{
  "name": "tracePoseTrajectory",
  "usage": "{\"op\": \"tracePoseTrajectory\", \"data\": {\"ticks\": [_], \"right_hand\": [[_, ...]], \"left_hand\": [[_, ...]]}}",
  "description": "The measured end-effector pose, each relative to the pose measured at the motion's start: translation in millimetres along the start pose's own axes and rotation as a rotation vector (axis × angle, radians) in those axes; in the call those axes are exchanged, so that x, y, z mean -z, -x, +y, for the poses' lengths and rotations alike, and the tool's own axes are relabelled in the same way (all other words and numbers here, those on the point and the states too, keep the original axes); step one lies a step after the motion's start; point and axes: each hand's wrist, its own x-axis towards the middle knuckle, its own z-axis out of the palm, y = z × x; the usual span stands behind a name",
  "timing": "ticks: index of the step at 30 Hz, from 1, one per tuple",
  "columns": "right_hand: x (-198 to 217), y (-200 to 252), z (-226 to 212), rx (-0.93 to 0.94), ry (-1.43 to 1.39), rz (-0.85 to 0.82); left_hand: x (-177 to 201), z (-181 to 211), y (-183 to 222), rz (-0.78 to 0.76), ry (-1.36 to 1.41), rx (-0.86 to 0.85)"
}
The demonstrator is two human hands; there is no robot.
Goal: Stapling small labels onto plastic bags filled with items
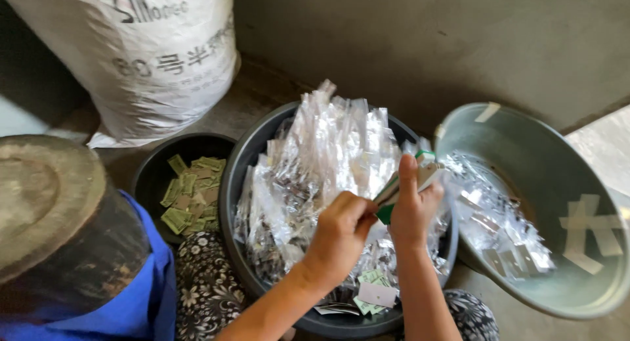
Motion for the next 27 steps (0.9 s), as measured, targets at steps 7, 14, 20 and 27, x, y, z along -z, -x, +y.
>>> {"op": "tracePoseTrajectory", "data": {"ticks": [7, 14, 20, 27], "right_hand": [[46.0, 6.0, 21.1, -0.153, 0.025, -0.194], [71.4, 17.0, 10.2, -0.401, -0.024, -0.414], [81.9, 22.2, -9.5, -0.469, -0.042, -0.193], [83.3, 21.9, 1.1, -0.345, -0.126, -0.083]], "left_hand": [[20.2, -11.2, 1.7, -0.057, 0.084, 0.162], [62.4, -10.3, -29.6, -0.225, 0.294, 0.352], [107.6, -101.1, -35.9, -0.249, -0.313, 0.781], [75.4, -249.8, -12.6, -0.289, -0.933, 0.961]]}}
